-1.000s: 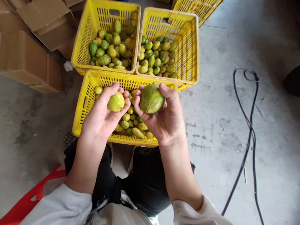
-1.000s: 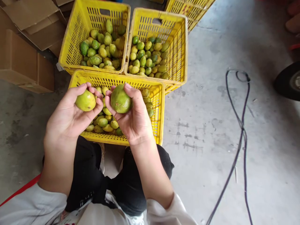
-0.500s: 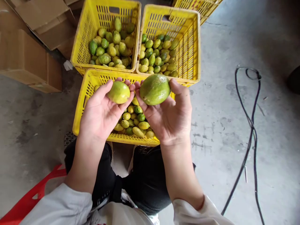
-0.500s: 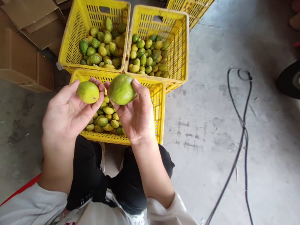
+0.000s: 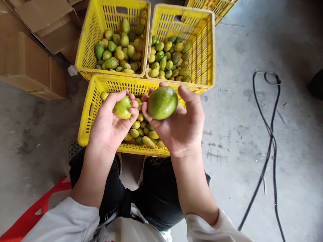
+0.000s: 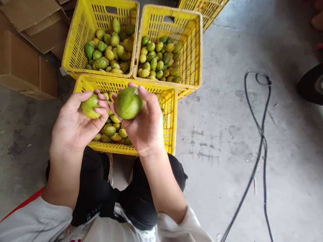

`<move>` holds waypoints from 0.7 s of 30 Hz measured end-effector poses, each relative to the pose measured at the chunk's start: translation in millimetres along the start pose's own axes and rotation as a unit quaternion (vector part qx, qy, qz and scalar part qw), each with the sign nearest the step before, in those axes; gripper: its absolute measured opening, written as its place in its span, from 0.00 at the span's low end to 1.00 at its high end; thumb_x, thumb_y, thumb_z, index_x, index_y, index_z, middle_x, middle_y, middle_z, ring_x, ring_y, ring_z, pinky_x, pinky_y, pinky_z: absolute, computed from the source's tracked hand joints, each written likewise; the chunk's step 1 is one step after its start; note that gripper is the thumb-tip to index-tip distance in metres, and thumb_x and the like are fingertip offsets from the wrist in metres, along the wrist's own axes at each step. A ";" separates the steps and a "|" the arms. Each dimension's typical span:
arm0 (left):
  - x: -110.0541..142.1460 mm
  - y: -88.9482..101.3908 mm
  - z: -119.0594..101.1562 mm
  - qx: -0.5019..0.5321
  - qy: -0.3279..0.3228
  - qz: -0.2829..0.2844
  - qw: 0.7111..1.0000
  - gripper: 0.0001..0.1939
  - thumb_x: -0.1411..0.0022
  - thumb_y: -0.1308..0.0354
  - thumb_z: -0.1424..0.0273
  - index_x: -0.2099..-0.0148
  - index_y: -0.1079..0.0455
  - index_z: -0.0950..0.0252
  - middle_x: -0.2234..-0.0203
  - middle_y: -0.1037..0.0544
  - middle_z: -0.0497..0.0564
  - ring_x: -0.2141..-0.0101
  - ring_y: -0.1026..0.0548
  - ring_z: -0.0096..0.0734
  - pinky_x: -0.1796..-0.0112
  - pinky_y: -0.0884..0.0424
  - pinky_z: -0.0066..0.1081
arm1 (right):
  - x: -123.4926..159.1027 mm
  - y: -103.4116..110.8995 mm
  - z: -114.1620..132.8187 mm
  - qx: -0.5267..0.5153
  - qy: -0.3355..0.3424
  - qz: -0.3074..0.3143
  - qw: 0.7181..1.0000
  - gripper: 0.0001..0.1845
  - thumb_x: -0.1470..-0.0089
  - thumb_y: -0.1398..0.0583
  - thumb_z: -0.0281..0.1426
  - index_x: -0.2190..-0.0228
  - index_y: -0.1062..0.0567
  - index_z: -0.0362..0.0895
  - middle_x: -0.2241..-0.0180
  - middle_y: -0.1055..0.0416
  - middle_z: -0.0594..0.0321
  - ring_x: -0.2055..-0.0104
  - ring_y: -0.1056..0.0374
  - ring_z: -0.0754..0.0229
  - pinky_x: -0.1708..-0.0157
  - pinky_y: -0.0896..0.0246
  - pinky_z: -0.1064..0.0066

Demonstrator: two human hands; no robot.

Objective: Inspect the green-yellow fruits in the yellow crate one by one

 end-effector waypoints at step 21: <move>0.2 4.8 6.2 -0.030 0.006 0.016 0.999 0.04 0.27 0.44 0.74 0.54 0.28 0.63 0.60 0.18 0.55 0.47 0.17 0.43 0.45 0.18 0.37 | -3.8 1.0 -0.2 -0.006 -0.004 0.035 0.999 0.11 0.45 0.30 0.36 0.63 0.27 0.49 0.68 0.22 0.71 0.70 0.23 0.67 0.70 0.23 0.79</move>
Point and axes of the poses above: each hand's wrist, its own x-axis away from the middle knuckle, its own y-axis out of the back of the hand, z = x × y, the point moved 6 cm from there along -x, towards the middle knuckle
